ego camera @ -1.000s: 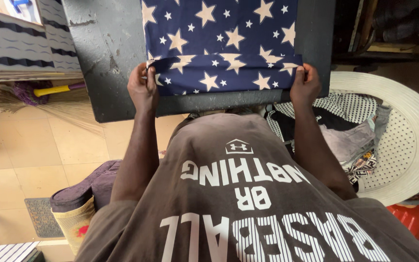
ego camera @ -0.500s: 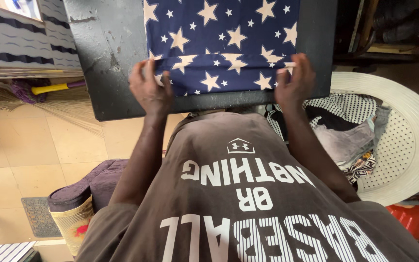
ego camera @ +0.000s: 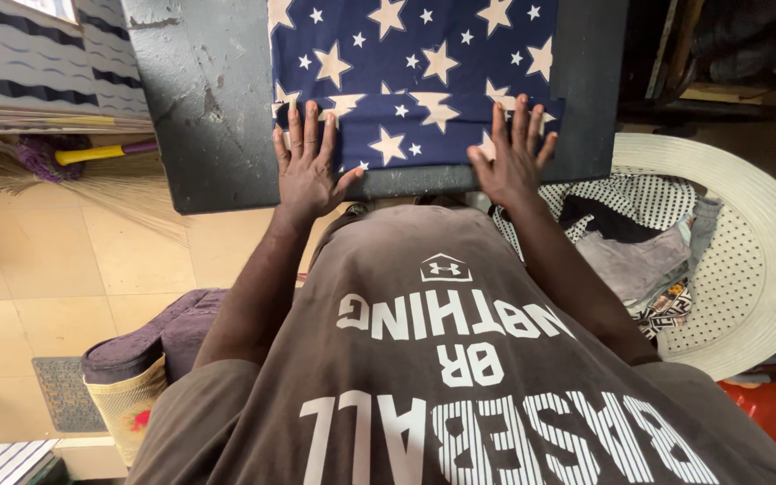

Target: The person takes a star-patterned shirt and a plain t-shirt from a basket, folds each one on a table, and places them into a storage bag.

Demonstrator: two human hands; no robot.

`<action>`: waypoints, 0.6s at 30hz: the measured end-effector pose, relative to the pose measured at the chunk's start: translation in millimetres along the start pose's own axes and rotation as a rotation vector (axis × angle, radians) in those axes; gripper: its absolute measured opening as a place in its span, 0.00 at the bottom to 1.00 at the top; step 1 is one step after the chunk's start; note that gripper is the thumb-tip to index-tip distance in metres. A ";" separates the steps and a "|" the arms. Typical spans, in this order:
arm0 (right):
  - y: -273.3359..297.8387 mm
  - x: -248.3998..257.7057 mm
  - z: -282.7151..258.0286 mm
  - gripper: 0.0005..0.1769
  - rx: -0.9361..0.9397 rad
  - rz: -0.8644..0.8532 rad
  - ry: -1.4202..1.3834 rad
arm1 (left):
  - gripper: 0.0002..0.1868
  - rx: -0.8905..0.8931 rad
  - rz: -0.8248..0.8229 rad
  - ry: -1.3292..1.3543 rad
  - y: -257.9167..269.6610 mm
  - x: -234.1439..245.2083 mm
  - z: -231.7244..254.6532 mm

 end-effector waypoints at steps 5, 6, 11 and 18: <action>-0.6 7.6 29.9 0.57 -0.067 0.052 -0.009 | 0.56 -0.007 -0.061 -0.007 -2.0 -1.9 -2.1; 2.8 6.3 35.7 0.56 -0.036 0.040 -0.055 | 0.56 -0.011 -0.080 -0.001 -1.3 -1.7 -3.1; -7.2 6.5 62.9 0.53 0.016 0.285 -0.205 | 0.55 -0.028 -0.076 0.004 -10.2 2.8 -9.4; -7.8 12.7 83.1 0.21 -0.272 0.719 -0.418 | 0.33 0.608 0.234 0.019 6.2 6.3 -16.7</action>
Point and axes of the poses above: each hand's wrist, its own y-axis away from the middle knuckle, its own x-axis out of the back of the hand, z = x × y, the point moved 2 cm from there along -y, towards the middle knuckle, and after that the axes turned 13 degrees about -y, right-handed, at the moved point
